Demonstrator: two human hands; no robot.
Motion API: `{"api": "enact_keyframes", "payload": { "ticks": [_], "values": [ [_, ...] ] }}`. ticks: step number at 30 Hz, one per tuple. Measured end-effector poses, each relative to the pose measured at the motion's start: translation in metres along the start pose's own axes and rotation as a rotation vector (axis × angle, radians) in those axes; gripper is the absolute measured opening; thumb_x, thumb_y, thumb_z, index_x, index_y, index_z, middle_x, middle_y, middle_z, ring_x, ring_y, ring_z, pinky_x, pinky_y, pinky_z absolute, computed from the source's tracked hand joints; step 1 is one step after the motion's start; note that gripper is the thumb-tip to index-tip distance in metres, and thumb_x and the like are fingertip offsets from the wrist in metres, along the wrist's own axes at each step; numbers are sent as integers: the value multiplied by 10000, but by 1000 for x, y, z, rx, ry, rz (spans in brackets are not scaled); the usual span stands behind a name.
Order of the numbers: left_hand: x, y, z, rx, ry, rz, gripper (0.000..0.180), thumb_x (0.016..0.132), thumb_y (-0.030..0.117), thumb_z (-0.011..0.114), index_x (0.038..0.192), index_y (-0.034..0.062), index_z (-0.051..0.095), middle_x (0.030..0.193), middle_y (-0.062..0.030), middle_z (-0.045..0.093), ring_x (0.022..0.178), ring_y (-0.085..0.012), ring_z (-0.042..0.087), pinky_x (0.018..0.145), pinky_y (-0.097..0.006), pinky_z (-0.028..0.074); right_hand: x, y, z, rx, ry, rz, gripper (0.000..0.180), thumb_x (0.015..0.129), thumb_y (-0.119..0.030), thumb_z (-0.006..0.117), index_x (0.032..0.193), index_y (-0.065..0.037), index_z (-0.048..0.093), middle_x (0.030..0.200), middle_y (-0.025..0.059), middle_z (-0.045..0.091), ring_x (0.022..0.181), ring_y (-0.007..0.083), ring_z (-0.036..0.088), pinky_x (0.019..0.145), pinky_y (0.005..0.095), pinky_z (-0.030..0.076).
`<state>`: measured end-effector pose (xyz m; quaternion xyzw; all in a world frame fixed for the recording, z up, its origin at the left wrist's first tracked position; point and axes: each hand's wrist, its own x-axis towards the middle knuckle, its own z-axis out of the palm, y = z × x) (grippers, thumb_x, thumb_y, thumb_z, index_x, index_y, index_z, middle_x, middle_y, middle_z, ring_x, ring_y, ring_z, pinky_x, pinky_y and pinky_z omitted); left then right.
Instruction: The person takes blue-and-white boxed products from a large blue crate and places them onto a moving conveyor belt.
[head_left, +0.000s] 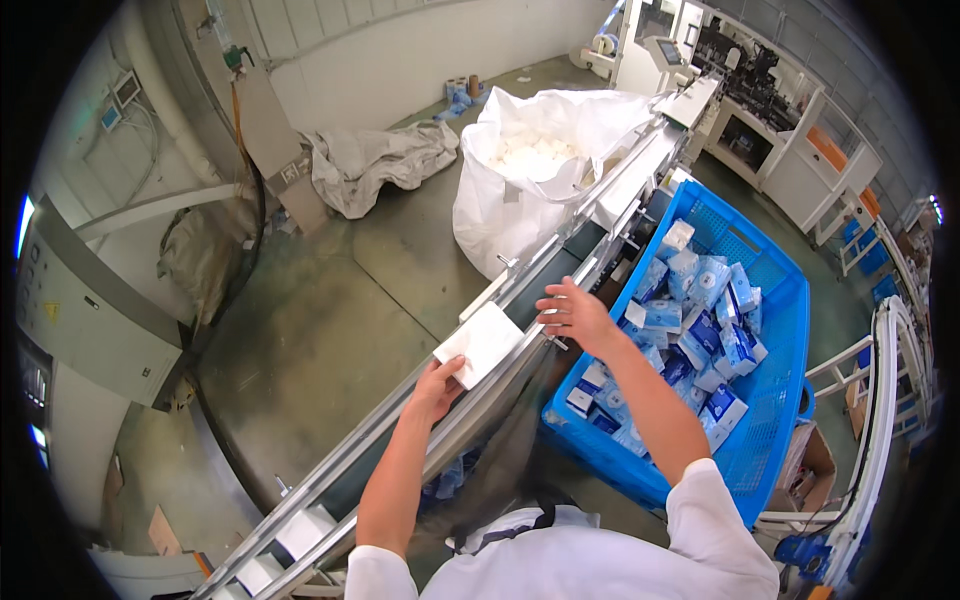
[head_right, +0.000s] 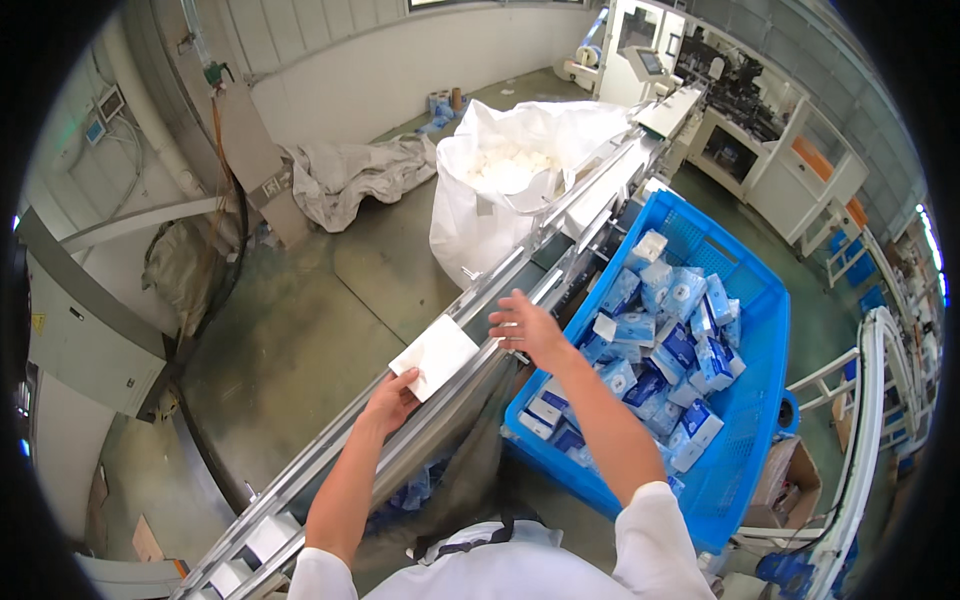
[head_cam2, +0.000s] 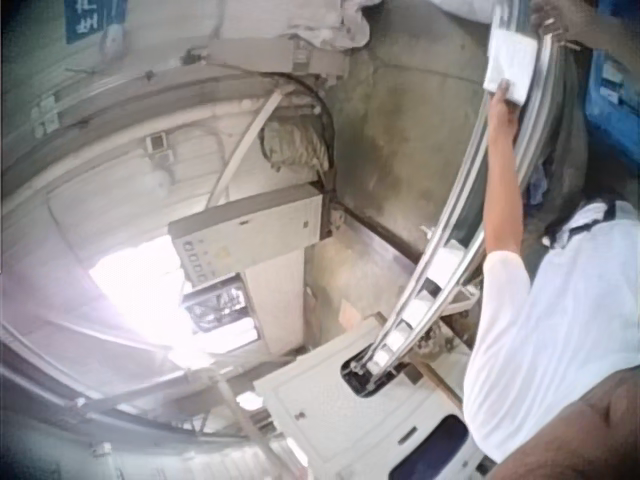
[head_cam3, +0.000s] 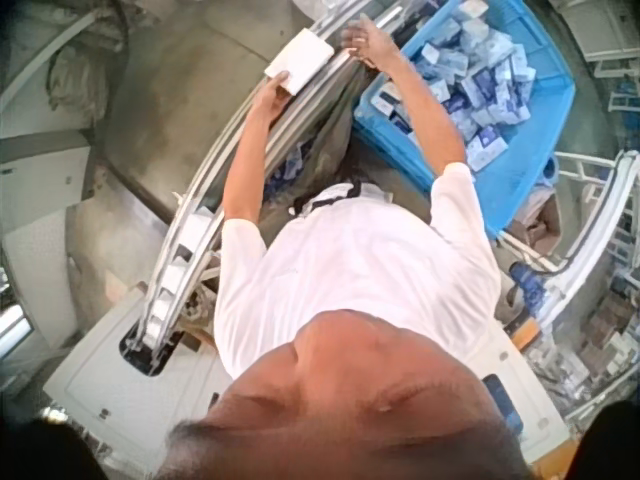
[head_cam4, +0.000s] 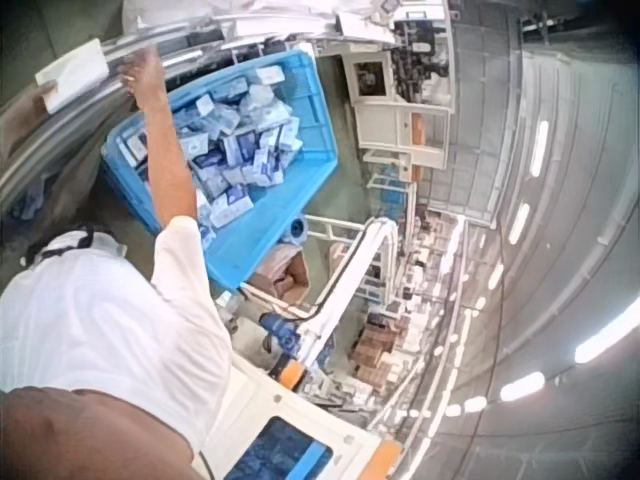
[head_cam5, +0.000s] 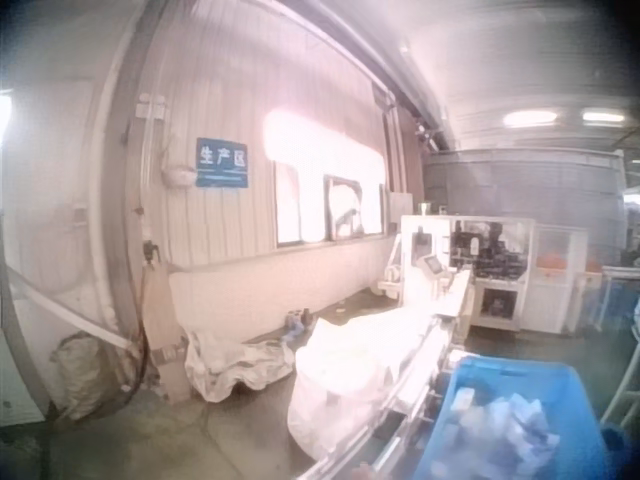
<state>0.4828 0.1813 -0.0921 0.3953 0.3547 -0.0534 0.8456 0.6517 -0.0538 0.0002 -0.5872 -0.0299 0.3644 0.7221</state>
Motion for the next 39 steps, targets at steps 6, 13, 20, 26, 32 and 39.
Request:
{"api": "enact_keyframes", "payload": {
  "ticks": [6, 13, 20, 26, 32, 39],
  "values": [
    [89, -35, -9, 171, 124, -225, 379, 913, 273, 617, 1191, 32, 527, 1161, -83, 586, 1084, -201, 547, 957, -345, 435, -20, -23, -86, 76, -3, 27, 501, 979, -450, 412, 1204, -19, 529, 1041, 120, 626, 900, 234, 616, 775, 361, 505],
    [-71, -24, 70, 883, 218, 689, 250, 853, 98, 608, 1085, 5, 606, 1058, -159, 637, 1004, -276, 613, 878, -345, 475, -69, -2, -140, 135, 53, -83, 442, 945, -360, 487, 1227, -21, 520, 1071, 128, 623, 913, 249, 613, 768, 366, 499],
    [-72, -238, -125, 1373, 443, 197, 442, 881, 340, 551, 1178, 14, 569, 1189, -200, 584, 1129, -386, 522, 990, -462, 391, -146, 7, -114, -11, 0, -98, 518, 893, -380, 592, 1210, 20, 506, 1009, 179, 614, 853, 287, 621, 703, 377, 503],
    [41, -320, -237, 1405, 342, 65, 561, 924, 442, 457, 1337, 63, 457, 1321, -196, 486, 1210, -316, 476, 983, -459, 394, -228, 19, -18, -498, -126, -207, 459, 873, -313, 643, 1169, 23, 547, 1060, 206, 612, 883, 296, 633, 731, 373, 514],
    [110, -358, -247, 1505, 199, 106, 519, 923, 392, 469, 1314, 51, 468, 1279, -179, 506, 1175, -296, 496, 959, -436, 408, -178, 217, 70, -1051, -350, 39, 475, 858, -214, 607, 1298, -101, 467, 1285, 150, 517, 957, 317, 636, 753, 389, 539],
    [135, -402, -231, 1534, 114, 79, 470, 922, 333, 482, 1288, 38, 480, 1229, -161, 529, 1134, -273, 520, 931, -409, 424, -124, 405, 17, -1787, -499, 230, 475, 772, -106, 591, 1239, -139, 513, 1221, 176, 530, 842, 334, 651, 634, 442, 533]
  ]
}}
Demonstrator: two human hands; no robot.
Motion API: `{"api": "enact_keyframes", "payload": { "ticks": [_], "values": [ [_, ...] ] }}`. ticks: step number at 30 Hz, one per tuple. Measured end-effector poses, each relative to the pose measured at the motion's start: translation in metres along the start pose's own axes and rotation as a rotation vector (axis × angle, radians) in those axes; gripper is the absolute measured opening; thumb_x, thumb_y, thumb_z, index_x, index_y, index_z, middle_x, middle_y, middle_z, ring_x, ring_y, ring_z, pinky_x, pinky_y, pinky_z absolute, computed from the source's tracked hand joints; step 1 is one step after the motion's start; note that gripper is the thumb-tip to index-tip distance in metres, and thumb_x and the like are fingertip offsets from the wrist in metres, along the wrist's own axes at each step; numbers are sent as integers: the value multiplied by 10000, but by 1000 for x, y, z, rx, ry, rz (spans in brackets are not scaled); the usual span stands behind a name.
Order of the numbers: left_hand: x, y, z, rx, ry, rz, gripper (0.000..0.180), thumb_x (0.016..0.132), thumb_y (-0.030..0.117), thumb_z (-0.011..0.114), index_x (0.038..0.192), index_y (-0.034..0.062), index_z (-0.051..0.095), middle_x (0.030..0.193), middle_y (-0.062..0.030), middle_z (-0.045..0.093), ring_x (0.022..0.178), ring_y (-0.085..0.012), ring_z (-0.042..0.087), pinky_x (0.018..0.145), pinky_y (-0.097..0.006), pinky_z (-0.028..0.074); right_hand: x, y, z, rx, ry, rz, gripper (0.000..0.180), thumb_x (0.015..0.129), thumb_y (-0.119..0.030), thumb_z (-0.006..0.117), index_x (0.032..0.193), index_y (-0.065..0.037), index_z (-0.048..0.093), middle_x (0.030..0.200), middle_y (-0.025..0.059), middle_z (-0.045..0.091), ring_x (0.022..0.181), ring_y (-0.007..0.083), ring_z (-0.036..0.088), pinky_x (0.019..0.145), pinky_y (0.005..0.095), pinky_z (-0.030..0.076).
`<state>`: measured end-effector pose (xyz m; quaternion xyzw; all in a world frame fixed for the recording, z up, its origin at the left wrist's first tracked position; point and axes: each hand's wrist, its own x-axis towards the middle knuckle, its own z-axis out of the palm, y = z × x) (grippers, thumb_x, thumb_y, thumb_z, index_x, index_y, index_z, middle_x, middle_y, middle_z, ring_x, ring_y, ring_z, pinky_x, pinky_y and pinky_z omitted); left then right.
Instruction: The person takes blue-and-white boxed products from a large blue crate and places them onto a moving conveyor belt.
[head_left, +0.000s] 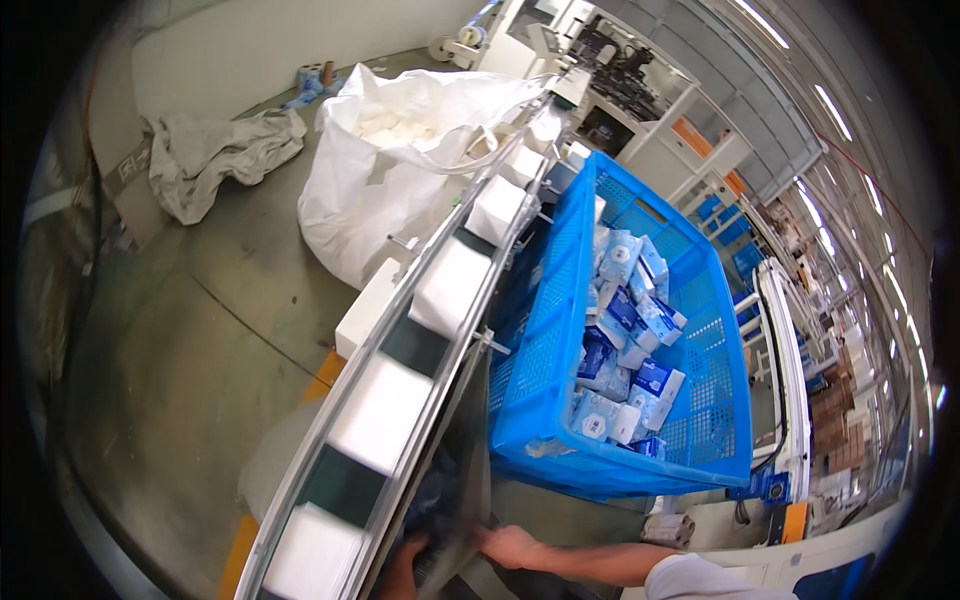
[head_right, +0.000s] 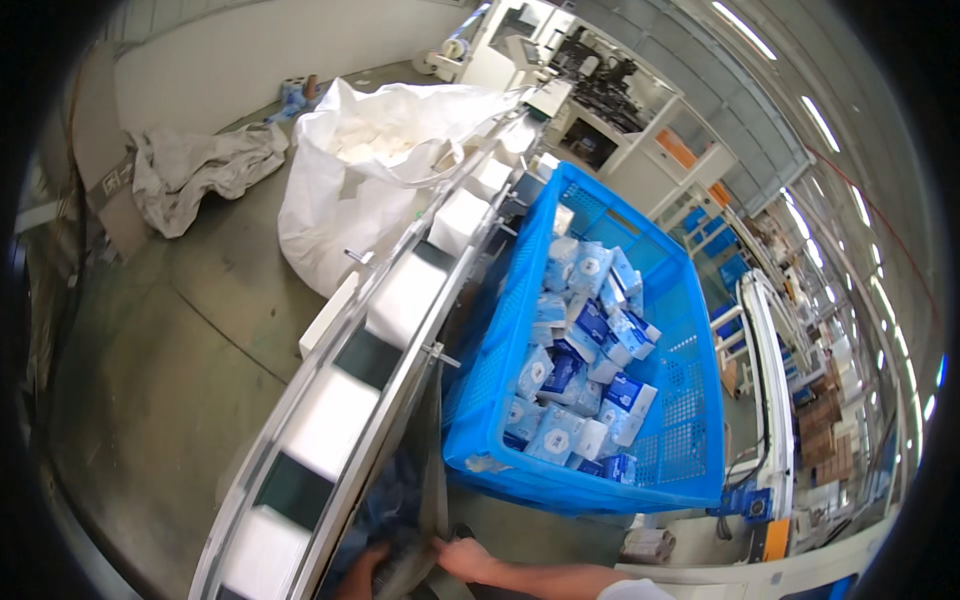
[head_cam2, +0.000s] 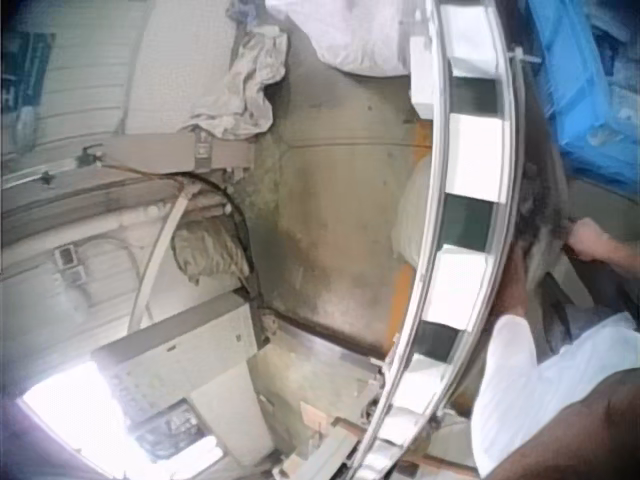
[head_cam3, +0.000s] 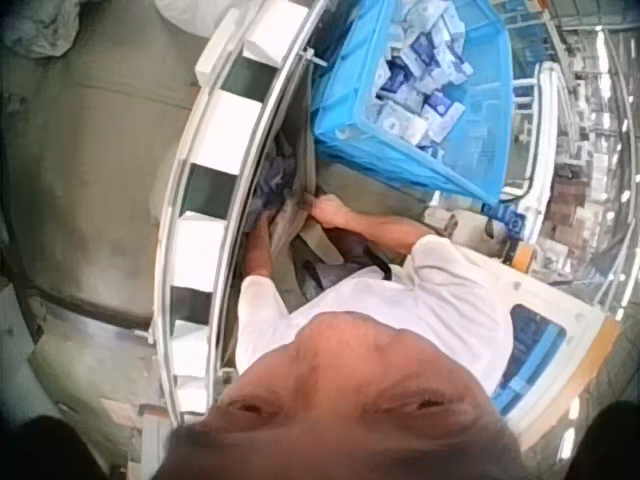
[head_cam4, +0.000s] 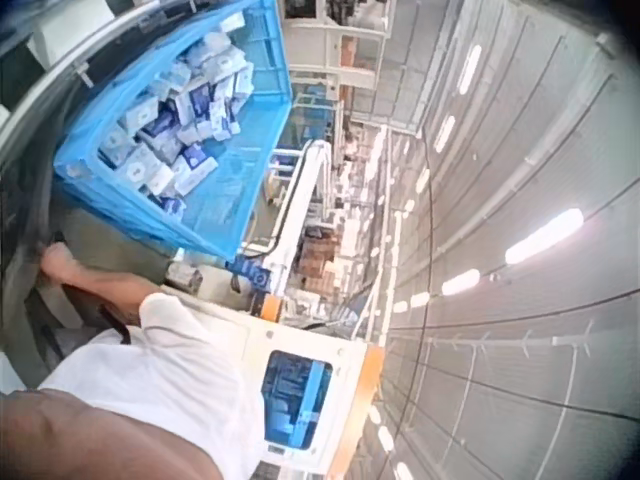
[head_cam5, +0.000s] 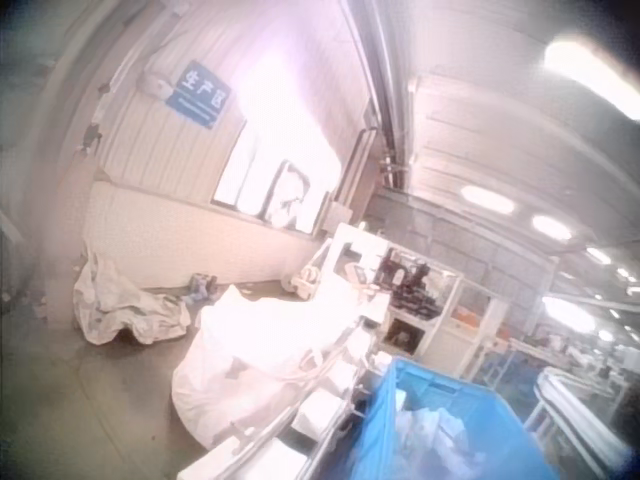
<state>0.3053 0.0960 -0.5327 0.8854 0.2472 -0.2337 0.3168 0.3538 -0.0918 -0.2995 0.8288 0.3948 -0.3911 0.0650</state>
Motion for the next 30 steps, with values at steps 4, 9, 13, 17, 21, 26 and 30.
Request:
{"api": "enact_keyframes", "payload": {
  "ticks": [4, 9, 13, 17, 21, 26, 30],
  "values": [
    [14, -19, 3, 68, -9, 15, 443, 922, 300, 490, 1273, 30, 488, 1201, -150, 542, 1110, -260, 533, 915, -394, 433, -19, -4, -26, -2, -15, 0, 269, 721, -77, 603, 990, -66, 615, 1062, 153, 551, 823, 288, 630, 654, 385, 533],
    [11, -33, 18, 133, -28, 31, 409, 921, 258, 499, 1254, 20, 497, 1166, -137, 559, 1081, -243, 550, 895, -374, 445, -48, -9, -38, 193, 72, 58, 316, 751, -36, 595, 1064, -55, 551, 1155, 137, 462, 969, 307, 564, 755, 396, 519],
    [-7, -32, 1, 184, -51, 43, 383, 921, 224, 507, 1239, 12, 504, 1138, -126, 572, 1057, -230, 564, 879, -359, 454, -121, -28, -96, 512, 319, -226, 356, 813, -91, 622, 1156, -37, 546, 1225, 124, 474, 973, 289, 566, 776, 393, 513],
    [-31, -21, -35, 214, -138, 109, 357, 920, 191, 515, 1225, 5, 511, 1110, -115, 586, 1033, -216, 577, 863, -344, 464, -242, 0, -154, 764, 462, -367, 310, 901, -263, 570, 1129, -53, 580, 1048, 128, 599, 935, 300, 598, 790, 381, 490],
    [-42, 0, -87, 263, -244, 152, 331, 920, 157, 522, 1210, -3, 519, 1081, -105, 599, 1010, -203, 591, 847, -328, 473, -347, 94, -206, 853, 607, -117, 238, 880, -227, 630, 1059, -70, 649, 918, 95, 651, 787, 216, 647, 676, 333, 524],
    [-71, 15, -138, 285, -285, 179, 300, 919, 115, 532, 1191, -13, 528, 1046, -91, 616, 980, -186, 608, 827, -309, 485, -335, 343, -166, 585, 895, 700, 289, 776, -233, 606, 973, -27, 655, 939, 194, 666, 899, 342, 643, 739, 445, 512],
    [-173, 82, -170, -289, -34, 78, 279, 942, 165, 553, 1163, -4, 574, 984, -53, 630, 863, -137, 573, 750, -270, 473, -264, 503, -77, 518, 781, 994, 355, 743, -252, 642, 999, -8, 670, 1018, 203, 664, 947, 353, 637, 808, 423, 507]
  ]
}}
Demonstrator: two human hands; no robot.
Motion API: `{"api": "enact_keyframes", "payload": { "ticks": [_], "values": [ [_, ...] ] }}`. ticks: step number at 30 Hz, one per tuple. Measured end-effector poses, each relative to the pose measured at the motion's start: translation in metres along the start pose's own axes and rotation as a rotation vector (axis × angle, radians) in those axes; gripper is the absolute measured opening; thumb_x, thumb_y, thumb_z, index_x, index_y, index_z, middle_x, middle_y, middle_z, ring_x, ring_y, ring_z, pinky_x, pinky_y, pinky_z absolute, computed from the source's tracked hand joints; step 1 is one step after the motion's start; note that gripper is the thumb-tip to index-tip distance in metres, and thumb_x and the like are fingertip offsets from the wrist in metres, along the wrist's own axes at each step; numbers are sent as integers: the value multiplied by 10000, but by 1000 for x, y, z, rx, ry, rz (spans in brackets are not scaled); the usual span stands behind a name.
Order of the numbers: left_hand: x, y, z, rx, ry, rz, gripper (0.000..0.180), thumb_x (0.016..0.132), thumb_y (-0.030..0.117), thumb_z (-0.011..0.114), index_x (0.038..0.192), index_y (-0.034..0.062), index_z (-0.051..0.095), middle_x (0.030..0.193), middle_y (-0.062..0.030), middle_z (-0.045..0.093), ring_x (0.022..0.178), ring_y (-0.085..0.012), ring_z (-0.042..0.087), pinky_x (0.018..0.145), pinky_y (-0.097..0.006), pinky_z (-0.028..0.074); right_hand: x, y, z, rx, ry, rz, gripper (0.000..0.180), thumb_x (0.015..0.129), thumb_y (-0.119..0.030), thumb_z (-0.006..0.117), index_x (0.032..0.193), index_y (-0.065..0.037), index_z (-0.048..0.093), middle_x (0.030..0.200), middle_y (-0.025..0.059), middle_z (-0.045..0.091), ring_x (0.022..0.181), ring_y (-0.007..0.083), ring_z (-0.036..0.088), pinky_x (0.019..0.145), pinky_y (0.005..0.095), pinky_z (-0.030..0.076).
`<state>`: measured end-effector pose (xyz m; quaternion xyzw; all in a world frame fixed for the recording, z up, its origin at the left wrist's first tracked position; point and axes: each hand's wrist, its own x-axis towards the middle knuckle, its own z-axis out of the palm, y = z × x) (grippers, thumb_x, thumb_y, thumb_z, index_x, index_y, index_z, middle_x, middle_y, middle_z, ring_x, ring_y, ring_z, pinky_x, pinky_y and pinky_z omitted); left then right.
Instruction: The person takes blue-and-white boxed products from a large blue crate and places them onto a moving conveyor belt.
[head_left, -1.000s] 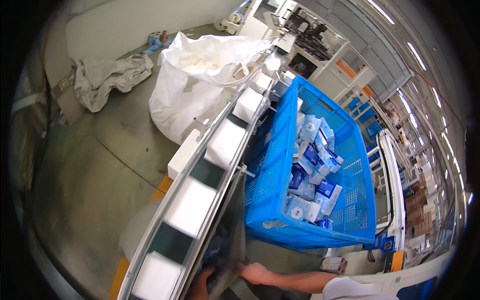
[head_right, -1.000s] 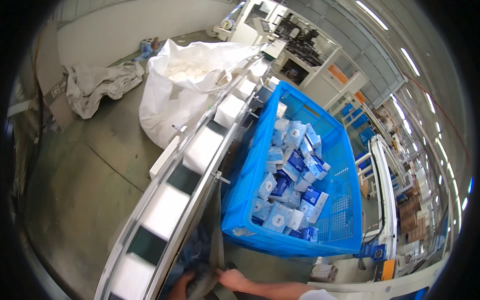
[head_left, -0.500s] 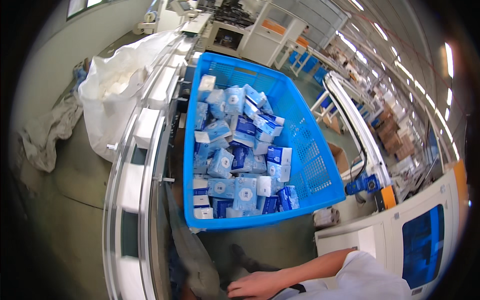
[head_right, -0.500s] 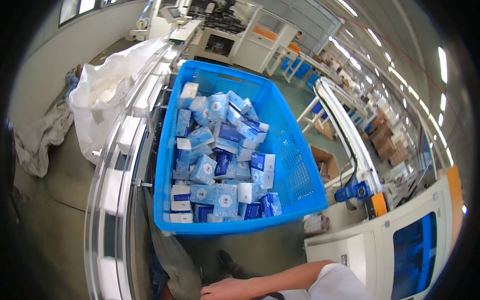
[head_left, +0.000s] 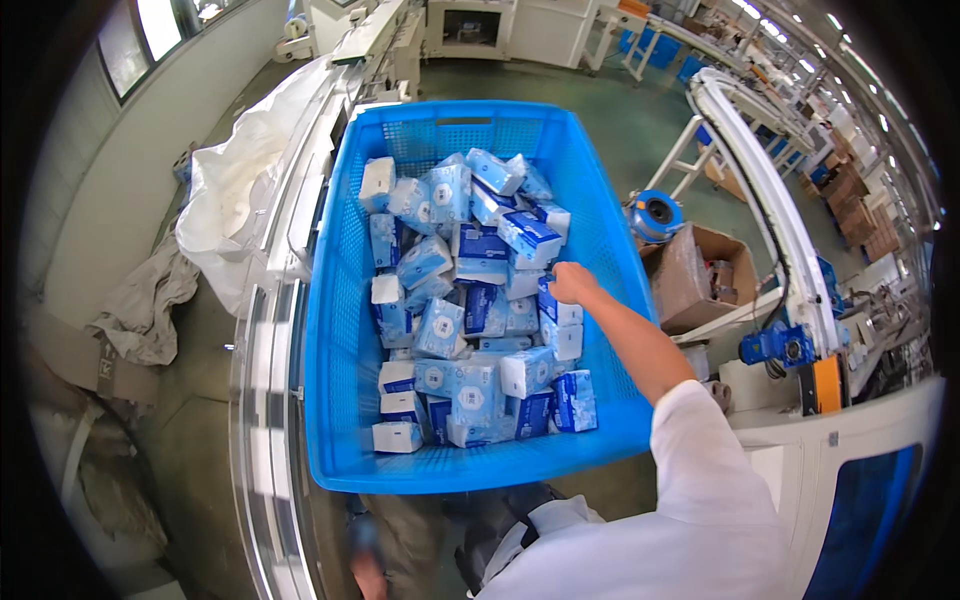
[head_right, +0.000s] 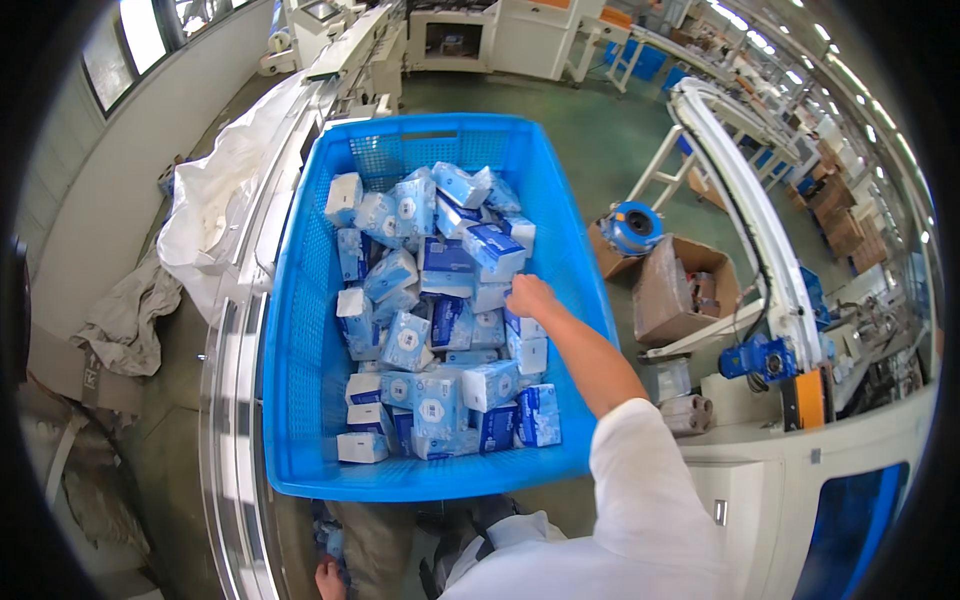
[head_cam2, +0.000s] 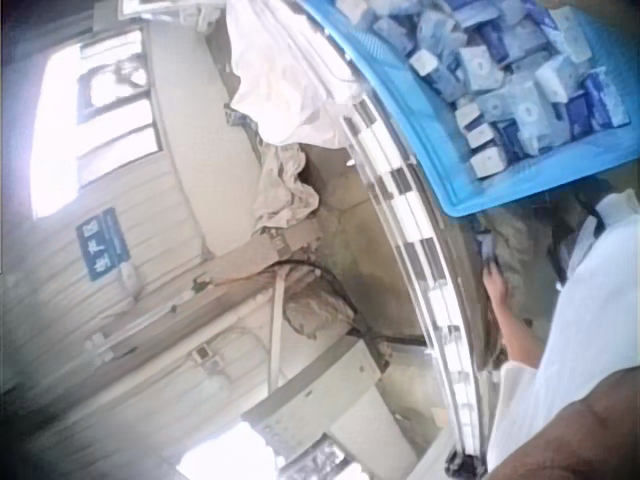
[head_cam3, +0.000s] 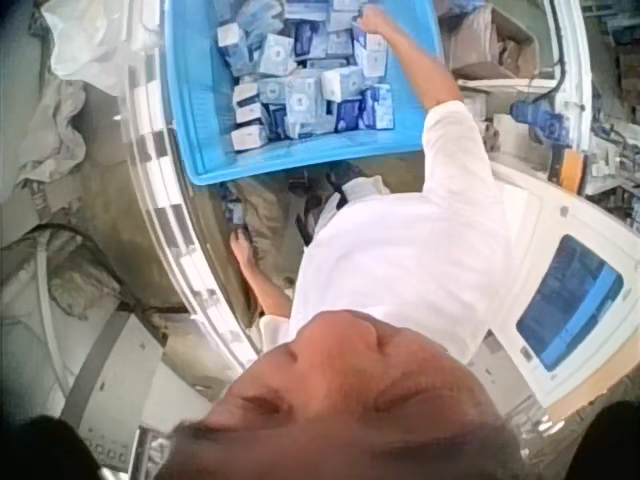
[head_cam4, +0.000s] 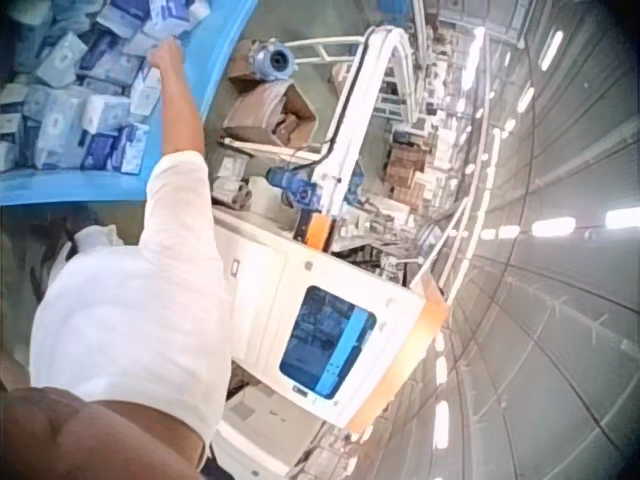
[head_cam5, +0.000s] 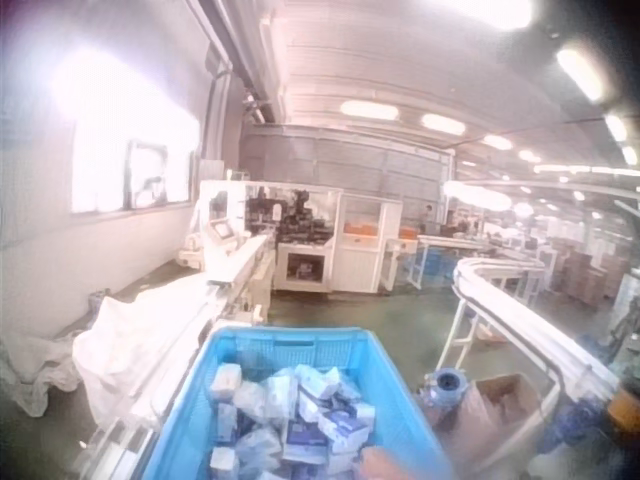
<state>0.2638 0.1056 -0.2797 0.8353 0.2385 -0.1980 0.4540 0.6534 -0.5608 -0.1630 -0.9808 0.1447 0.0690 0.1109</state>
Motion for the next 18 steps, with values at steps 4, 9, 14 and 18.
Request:
{"api": "enact_keyframes", "payload": {
  "ticks": [4, 9, 14, 18],
  "values": [
    [-103, 90, 18, -416, 220, -185, 316, 959, 202, 538, 1200, 2, 573, 1045, -57, 616, 854, -136, 550, 731, -264, 475, 51, -21, 110, 324, -252, 167, 466, 672, -331, 715, 987, 11, 675, 1065, 230, 648, 993, 345, 632, 858, 392, 496],
    [-164, 91, 57, -520, 357, -382, 312, 959, 172, 545, 1234, 24, 548, 1119, -68, 605, 950, -183, 585, 767, -293, 495, 50, -89, 206, 585, -147, 575, 812, 647, -411, 767, 1232, 51, 444, 1225, 269, 544, 1106, 390, 563, 942, 421, 463],
    [-190, 106, 65, -459, 339, -542, 328, 970, 151, 519, 1270, 22, 494, 1126, -89, 589, 940, -228, 600, 775, -347, 528, 57, -124, 229, 515, 3, 771, 940, 619, -447, 790, 1298, 19, 338, 1239, 240, 467, 1163, 435, 454, 993, 480, 397],
    [-177, 98, 56, -484, 406, -536, 331, 969, 124, 514, 1274, -2, 493, 1118, -99, 591, 940, -217, 599, 811, -337, 533, 64, -110, 214, 648, -79, 778, 1056, 597, -385, 835, 1378, 22, 253, 1295, 249, 492, 1160, 388, 522, 977, 463, 424]
  ]
}}
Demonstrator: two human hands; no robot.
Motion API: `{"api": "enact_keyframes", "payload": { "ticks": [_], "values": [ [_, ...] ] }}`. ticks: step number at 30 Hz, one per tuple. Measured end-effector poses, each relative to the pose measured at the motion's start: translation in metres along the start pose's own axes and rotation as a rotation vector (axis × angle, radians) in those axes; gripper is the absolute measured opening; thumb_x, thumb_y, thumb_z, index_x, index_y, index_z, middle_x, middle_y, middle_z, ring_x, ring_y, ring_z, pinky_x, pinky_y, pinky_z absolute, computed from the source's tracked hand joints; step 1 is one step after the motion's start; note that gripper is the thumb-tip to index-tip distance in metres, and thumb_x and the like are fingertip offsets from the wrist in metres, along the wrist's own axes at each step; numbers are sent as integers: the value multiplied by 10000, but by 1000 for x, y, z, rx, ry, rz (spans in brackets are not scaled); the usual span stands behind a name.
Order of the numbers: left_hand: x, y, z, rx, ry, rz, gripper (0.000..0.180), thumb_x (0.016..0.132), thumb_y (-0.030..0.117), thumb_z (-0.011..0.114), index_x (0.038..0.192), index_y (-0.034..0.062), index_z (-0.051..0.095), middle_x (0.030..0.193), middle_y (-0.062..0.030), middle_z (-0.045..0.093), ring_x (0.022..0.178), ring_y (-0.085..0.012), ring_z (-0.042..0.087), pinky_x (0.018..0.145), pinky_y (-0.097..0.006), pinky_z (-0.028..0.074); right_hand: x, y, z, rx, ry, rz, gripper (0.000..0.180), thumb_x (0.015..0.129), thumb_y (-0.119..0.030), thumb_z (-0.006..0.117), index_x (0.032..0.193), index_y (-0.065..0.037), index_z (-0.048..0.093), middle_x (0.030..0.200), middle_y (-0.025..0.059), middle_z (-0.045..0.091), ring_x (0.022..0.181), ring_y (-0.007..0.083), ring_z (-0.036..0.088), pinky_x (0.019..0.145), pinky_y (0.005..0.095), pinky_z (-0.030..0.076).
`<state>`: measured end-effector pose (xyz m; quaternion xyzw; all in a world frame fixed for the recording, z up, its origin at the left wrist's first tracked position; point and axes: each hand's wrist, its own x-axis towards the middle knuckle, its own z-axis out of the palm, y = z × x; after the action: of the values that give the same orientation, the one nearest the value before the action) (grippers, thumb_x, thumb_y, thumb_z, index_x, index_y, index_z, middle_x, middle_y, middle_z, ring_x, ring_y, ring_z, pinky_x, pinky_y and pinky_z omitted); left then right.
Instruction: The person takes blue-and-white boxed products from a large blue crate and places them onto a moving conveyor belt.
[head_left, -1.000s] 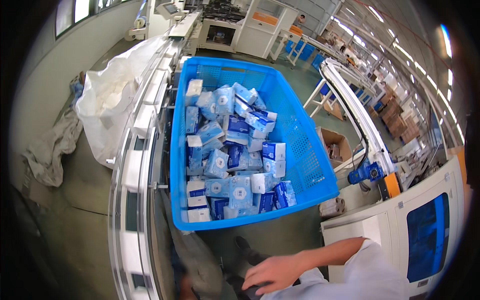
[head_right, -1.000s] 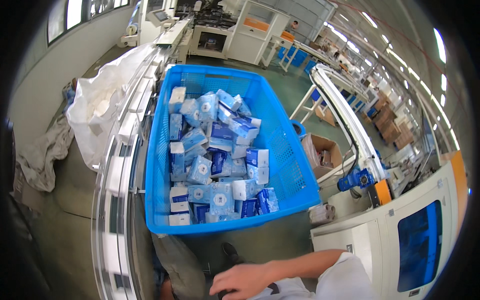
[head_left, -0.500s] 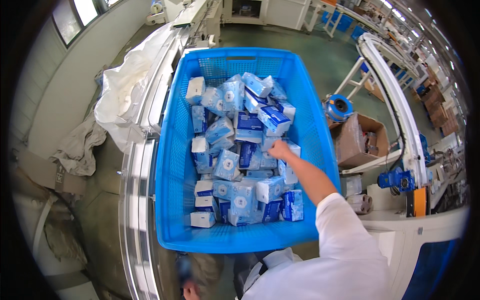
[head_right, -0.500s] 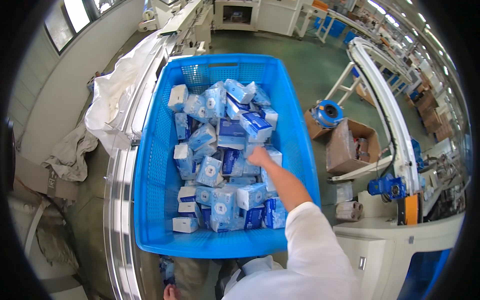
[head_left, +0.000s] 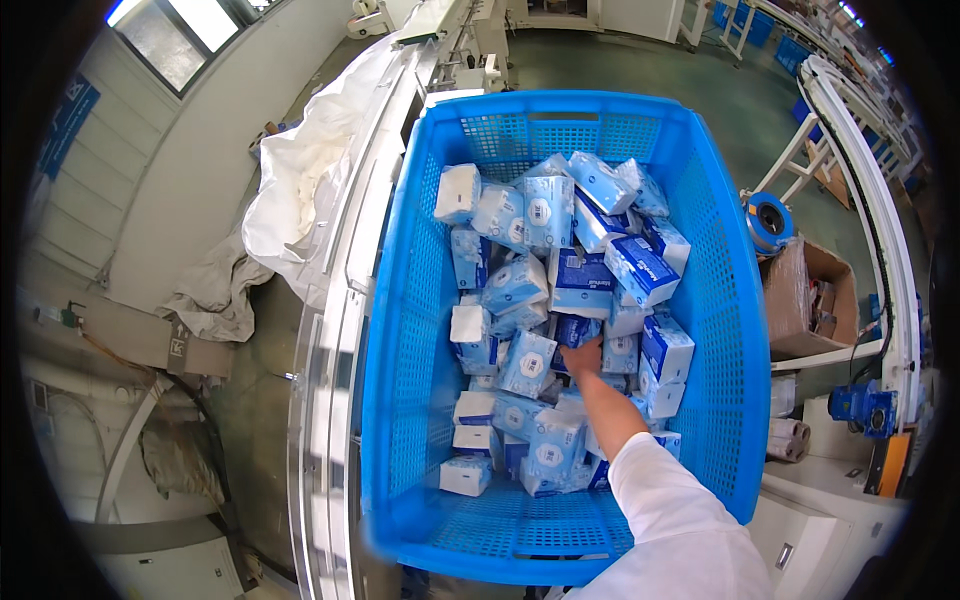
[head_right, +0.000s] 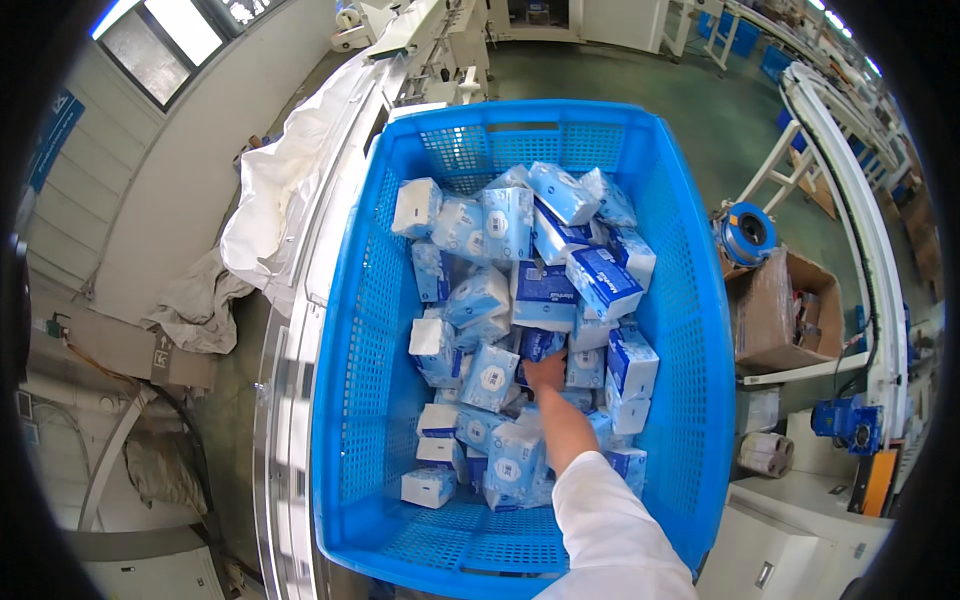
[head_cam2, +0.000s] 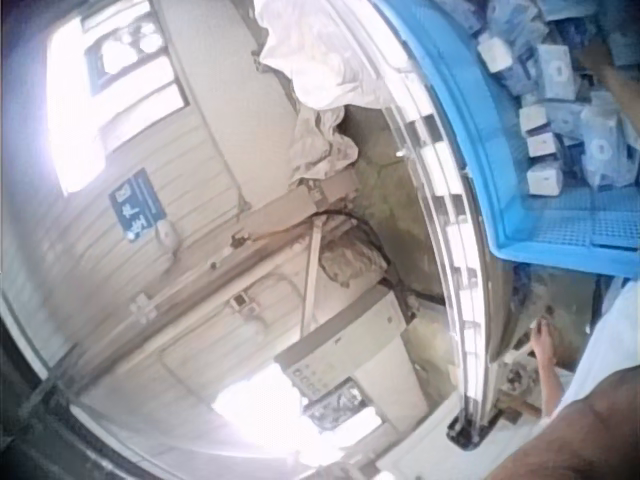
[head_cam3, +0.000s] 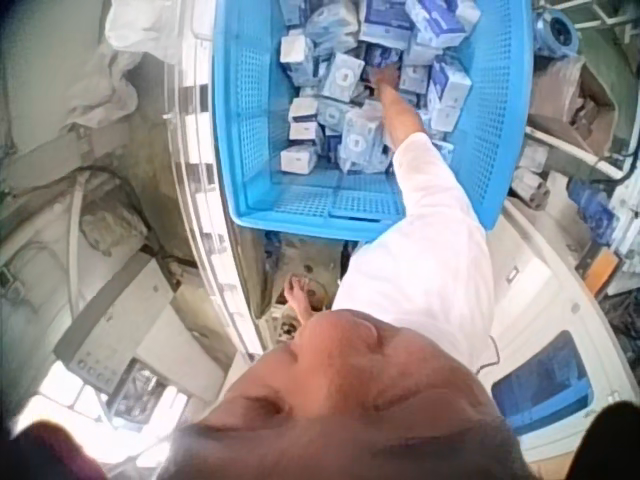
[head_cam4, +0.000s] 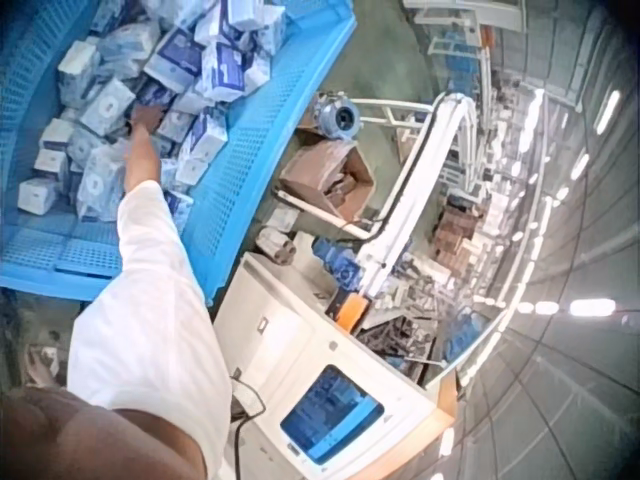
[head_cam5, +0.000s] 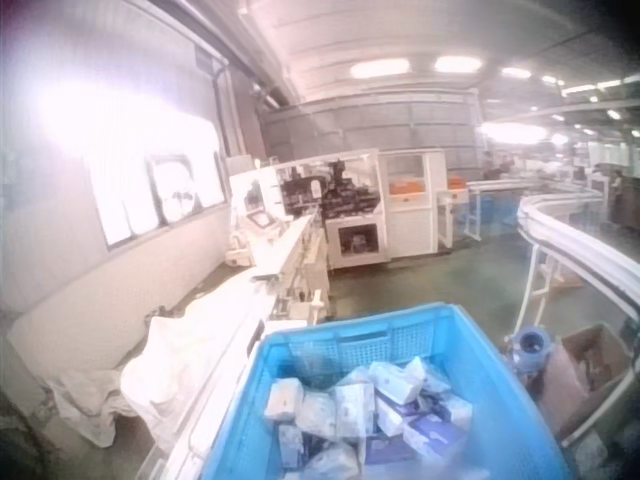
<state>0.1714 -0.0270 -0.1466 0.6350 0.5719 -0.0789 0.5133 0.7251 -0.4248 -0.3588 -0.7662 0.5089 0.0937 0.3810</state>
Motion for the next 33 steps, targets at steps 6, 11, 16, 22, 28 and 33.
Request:
{"api": "enact_keyframes", "payload": {
  "ticks": [6, 11, 16, 22, 28, 33],
  "values": [
    [-36, 168, 50, 81, -67, 223, 333, 952, 166, 567, 1227, -21, 546, 1125, -105, 609, 984, -196, 593, 842, -328, 512, -19, -4, -104, 143, -525, -125, 738, 648, -259, 831, 1232, 21, 478, 1111, 172, 636, 1000, 286, 631, 900, 396, 478],
    [-55, 256, 73, -364, -514, 645, 323, 935, 149, 594, 1206, -23, 558, 1102, -106, 620, 961, -179, 608, 854, -319, 502, -94, -50, -244, 538, -1257, -175, 525, 796, -192, 739, 1241, -38, 507, 1097, 83, 652, 947, 185, 656, 858, 357, 532],
    [-101, 315, 133, -405, -981, 844, 722, 828, 124, 676, 1416, 2, 275, 1351, -158, 461, 1240, -297, 478, 1006, -407, 408, -277, -51, -287, 626, -1309, -604, 771, 728, -136, 802, 1362, -44, 373, 1202, 87, 576, 1082, 197, 576, 941, 364, 475],
    [-78, 266, 84, -435, -1243, 702, 726, 815, 185, 707, 1384, -1, 297, 1272, -116, 492, 1157, -200, 479, 993, -359, 388, -423, 48, -229, 496, -784, -1115, 550, 855, -292, 699, 1273, -15, 475, 1095, 97, 570, 996, 178, 540, 883, 338, 443],
    [-61, 186, 27, -521, -1007, 631, 604, 830, 130, 684, 1325, -9, 367, 1174, -109, 551, 1068, -191, 538, 904, -349, 456, -509, 107, -196, 470, -364, -1145, 519, 910, -399, 591, 1223, 6, 508, 1108, 136, 537, 963, 224, 528, 790, 322, 453],
    [-73, 138, 18, -97, -537, 1074, 858, 741, 278, 761, 1386, -22, 280, 1288, -226, 375, 1143, -333, 451, 964, -409, 399, -526, 165, -181, 381, -701, -1043, 622, 935, -472, 506, 1337, -7, 408, 1212, 123, 534, 1053, 261, 548, 883, 339, 454]
  ]
}}
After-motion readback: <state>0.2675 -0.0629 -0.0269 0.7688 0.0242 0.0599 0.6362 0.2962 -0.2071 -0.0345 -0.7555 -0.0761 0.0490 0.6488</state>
